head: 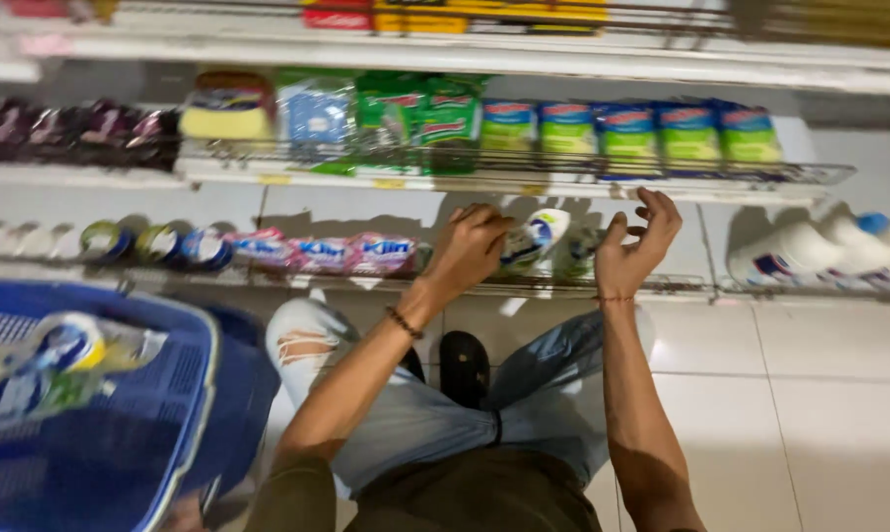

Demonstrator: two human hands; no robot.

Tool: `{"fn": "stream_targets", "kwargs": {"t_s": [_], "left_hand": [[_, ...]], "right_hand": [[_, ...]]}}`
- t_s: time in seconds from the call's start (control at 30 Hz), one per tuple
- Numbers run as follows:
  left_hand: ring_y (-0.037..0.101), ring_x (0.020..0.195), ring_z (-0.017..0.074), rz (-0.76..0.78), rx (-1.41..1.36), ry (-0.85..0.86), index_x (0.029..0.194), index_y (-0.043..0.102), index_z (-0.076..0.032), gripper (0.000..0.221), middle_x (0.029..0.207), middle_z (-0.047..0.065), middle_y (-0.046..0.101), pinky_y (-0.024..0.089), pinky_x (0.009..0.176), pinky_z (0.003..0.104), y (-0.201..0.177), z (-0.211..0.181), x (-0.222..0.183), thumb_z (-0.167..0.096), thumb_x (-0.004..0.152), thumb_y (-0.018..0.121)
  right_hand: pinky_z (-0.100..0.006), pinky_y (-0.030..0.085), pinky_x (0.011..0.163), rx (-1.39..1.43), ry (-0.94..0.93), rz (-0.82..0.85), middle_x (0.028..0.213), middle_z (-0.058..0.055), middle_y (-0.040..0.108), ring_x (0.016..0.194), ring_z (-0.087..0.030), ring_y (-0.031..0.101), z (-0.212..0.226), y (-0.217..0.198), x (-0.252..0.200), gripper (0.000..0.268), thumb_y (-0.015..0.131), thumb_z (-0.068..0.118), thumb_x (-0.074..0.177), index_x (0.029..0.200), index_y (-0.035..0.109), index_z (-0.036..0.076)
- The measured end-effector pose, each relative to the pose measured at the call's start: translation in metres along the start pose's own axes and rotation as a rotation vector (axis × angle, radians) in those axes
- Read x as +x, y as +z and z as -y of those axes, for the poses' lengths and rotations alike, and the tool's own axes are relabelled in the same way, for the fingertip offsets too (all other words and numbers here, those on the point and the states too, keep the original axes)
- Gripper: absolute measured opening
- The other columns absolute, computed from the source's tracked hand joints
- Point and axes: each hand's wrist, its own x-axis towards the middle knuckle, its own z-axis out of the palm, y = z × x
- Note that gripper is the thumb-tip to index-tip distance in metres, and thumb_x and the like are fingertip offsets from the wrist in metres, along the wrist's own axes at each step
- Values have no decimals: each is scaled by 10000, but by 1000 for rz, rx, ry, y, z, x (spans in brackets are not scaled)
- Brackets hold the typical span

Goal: Organizing and stocking household cleaning supplies and toiletries on store shelves.

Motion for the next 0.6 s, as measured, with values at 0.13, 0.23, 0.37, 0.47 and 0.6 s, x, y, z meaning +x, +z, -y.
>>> {"fn": "stream_targets", "kwargs": {"t_s": [0.13, 0.23, 0.37, 0.47, 0.6], "left_hand": [[661, 1023, 318, -74, 62, -43, 1089, 760, -53, 213, 1036, 111, 700, 501, 920, 448, -94, -2, -45, -63, 878, 732], [674, 1032, 310, -154, 182, -85, 1083, 757, -59, 200, 1073, 98, 721, 519, 907, 435, -167, -2, -85, -54, 885, 733], [675, 1022, 334, -258, 434, -201, 1062, 749, -47, 173, 1072, 125, 717, 528, 915, 456, -256, 6, -145, -62, 889, 736], [648, 1025, 385, -271, 669, -438, 1101, 751, -55, 226, 1103, 179, 702, 516, 899, 489, -315, 26, -206, -88, 879, 771], [627, 1076, 416, -303, 857, -677, 1282, 745, -59, 403, 1173, 233, 667, 518, 923, 497, -384, 67, -293, -100, 885, 798]], "right_hand": [[-364, 562, 859, 154, -208, 144, 1283, -176, 620, 1123, -279, 636, 51, 51, -26, 313, 618, -113, 960, 1243, 642, 19], [-357, 567, 825, 332, -265, 301, 1223, -160, 673, 1075, -266, 683, 90, 91, -55, 262, 607, -109, 973, 1197, 655, 17], [-339, 581, 827, 486, -275, 560, 1143, -121, 708, 977, -199, 707, 131, 138, -100, 206, 605, -83, 949, 1110, 675, 25], [-321, 524, 631, 465, -7, 877, 1120, -102, 738, 805, -228, 709, 180, 156, -127, 208, 588, -51, 923, 1049, 731, 31], [-389, 537, 925, 607, -408, 867, 1102, -130, 706, 1037, -283, 699, 221, 173, -152, 168, 643, -64, 913, 1045, 719, 6]]}}
